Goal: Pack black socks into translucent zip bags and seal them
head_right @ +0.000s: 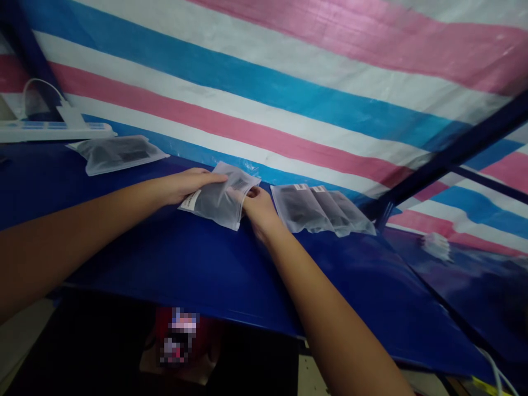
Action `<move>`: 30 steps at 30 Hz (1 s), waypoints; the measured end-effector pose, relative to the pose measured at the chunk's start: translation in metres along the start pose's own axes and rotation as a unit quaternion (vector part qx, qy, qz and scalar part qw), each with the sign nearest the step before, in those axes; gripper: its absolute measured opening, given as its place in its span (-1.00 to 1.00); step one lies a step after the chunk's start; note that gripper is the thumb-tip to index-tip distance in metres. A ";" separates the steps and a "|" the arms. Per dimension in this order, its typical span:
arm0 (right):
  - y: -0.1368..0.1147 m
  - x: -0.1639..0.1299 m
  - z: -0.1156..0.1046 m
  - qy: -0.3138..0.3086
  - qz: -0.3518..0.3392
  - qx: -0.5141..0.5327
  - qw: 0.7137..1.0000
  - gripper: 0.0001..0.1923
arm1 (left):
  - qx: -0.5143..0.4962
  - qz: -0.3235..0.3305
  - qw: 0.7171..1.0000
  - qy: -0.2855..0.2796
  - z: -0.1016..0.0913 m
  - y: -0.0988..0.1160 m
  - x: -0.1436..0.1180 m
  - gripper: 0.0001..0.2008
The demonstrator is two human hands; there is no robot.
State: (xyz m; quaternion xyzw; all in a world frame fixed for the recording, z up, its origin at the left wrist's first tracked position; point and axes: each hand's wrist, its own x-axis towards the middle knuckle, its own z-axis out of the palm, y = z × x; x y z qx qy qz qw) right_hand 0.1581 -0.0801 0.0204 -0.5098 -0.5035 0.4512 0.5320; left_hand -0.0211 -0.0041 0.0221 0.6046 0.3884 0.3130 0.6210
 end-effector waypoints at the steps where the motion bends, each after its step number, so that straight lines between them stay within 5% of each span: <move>1: 0.000 -0.001 0.001 0.002 -0.025 -0.011 1.000 -0.50 | -0.028 0.006 1.000 -0.007 0.002 0.001 -0.002 -0.50; 5: -0.001 0.000 0.002 0.020 -0.076 -0.044 0.996 -0.46 | -0.056 0.046 0.997 0.007 0.013 0.000 -0.008 -0.52; 13: -0.010 -0.002 0.001 -0.024 -0.014 0.072 0.997 -0.54 | -0.021 0.143 0.986 0.082 0.024 -0.006 -0.005 -0.55; 24: -0.007 0.000 -0.003 -0.100 -0.012 0.102 0.990 -0.54 | -0.015 0.178 0.981 0.075 0.028 -0.005 -0.007 -0.58; 30: -0.006 -0.001 0.001 -0.090 -0.026 0.111 0.989 -0.54 | 0.030 0.205 0.973 0.106 0.029 -0.007 -0.003 -0.68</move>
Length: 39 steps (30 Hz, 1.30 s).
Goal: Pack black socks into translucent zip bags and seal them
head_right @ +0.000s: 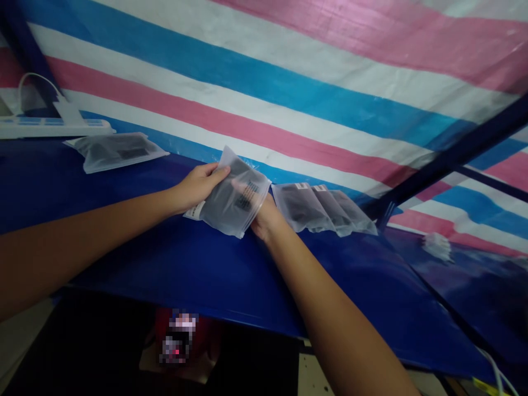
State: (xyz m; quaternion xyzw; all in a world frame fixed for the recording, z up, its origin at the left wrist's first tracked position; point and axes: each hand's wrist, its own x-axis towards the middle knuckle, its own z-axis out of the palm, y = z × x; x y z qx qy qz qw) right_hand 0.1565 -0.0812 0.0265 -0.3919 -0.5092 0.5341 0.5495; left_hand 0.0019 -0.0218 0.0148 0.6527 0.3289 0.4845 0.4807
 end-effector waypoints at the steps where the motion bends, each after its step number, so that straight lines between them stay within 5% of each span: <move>1: 0.000 0.000 0.001 -0.001 -0.001 0.004 1.000 -0.54 | 0.001 0.001 1.000 0.006 0.001 0.000 0.000 -0.70; 11: -0.004 -0.006 0.009 -0.004 -0.001 0.005 1.000 -0.64 | 0.008 0.002 0.993 0.120 -0.004 0.006 0.008 -0.83; 19: 0.000 0.000 0.000 0.084 0.054 0.002 0.995 -0.59 | 0.041 -0.004 0.981 0.188 -0.016 -0.005 0.019 -0.83; 28: -0.004 0.009 -0.014 0.178 -0.014 0.024 0.984 -0.57 | 0.108 0.027 0.962 0.248 -0.031 -0.015 0.028 -0.84; 33: -0.007 0.015 -0.032 0.230 -0.066 0.003 0.971 -0.45 | 0.135 0.004 0.963 0.233 -0.044 -0.017 0.033 -0.83; 39: -0.010 0.015 -0.045 0.237 -0.046 -0.028 0.970 -0.40 | 0.282 0.007 0.951 0.126 -0.085 -0.026 0.042 -0.83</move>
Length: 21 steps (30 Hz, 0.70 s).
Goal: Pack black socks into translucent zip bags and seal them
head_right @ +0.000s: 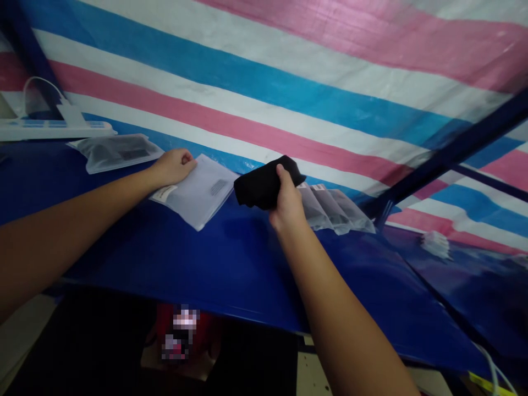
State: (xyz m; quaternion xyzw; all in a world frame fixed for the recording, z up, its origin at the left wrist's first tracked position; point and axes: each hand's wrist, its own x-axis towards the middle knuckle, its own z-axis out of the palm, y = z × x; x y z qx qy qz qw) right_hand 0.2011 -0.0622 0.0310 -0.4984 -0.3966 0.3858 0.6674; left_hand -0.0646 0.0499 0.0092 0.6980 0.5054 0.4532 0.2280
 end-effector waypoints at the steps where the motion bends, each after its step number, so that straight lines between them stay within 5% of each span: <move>1: 0.000 -0.002 0.001 0.000 0.012 -0.003 1.000 -0.38 | 0.023 0.017 1.000 -0.001 -0.005 -0.002 0.002 -0.83; 6: 0.001 -0.017 0.017 -0.016 0.027 -0.029 0.999 -0.36 | 0.031 0.119 0.992 0.026 -0.011 0.022 -0.007 -0.83; 11: -0.001 -0.030 0.027 -0.036 -0.012 -0.078 0.996 -0.36 | -0.106 0.153 0.974 -0.127 0.016 0.068 -0.046 -0.73; 16: -0.002 -0.035 0.031 -0.022 -0.056 -0.094 0.994 -0.38 | -0.225 0.129 0.941 -0.220 0.035 0.087 -0.075 -0.42; 21: 0.001 -0.042 0.038 -0.030 -0.086 -0.102 0.991 -0.44 | -0.221 0.098 0.952 -0.185 0.036 0.084 -0.074 -0.38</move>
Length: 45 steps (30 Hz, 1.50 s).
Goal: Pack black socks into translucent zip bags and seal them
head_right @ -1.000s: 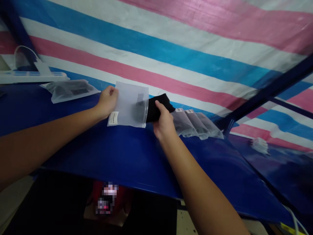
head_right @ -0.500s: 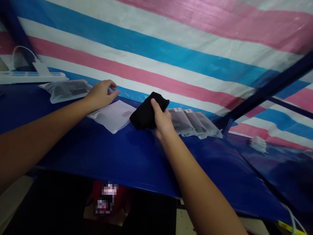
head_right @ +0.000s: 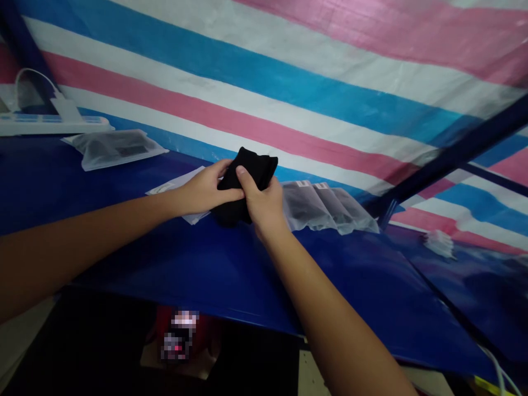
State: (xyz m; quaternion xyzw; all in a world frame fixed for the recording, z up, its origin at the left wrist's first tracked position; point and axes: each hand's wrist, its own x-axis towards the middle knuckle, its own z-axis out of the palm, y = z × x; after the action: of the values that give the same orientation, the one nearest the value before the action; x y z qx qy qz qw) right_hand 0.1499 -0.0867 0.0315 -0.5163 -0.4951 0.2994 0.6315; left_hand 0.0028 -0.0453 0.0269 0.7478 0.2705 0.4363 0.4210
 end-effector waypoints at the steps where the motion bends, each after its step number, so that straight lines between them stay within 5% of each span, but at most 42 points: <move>1: 0.000 -0.001 0.001 -0.005 -0.003 -0.001 1.000 -0.45 | 0.004 -0.001 1.000 0.006 0.000 -0.001 0.001 -0.41; 12: 0.000 -0.008 0.007 -0.092 -0.007 0.048 0.995 -0.46 | 0.076 0.003 0.996 0.052 0.004 -0.002 -0.001 -0.25; 19: -0.007 -0.007 0.001 -0.144 0.045 0.077 0.986 -0.58 | 0.077 -0.011 0.994 0.072 -0.003 0.004 0.001 -0.39; 28: -0.006 -0.005 -0.002 -0.140 0.008 0.019 0.990 -0.51 | 0.129 0.040 0.990 0.041 -0.013 0.001 0.002 -0.35; 36: -0.001 -0.004 0.003 -0.113 -0.056 -0.012 0.992 -0.49 | 0.269 0.045 0.956 0.112 -0.007 0.009 -0.001 -0.39; 45: -0.003 -0.007 0.005 -0.119 -0.058 -0.085 0.988 -0.29 | 0.339 0.030 0.938 0.062 -0.016 0.016 0.000 -0.48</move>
State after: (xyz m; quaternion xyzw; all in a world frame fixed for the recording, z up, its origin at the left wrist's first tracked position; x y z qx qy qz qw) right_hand 0.1427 -0.0921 0.0323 -0.4990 -0.6193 0.2783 0.5386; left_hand -0.0109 -0.0474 0.0449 0.8252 0.4054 0.3770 0.1120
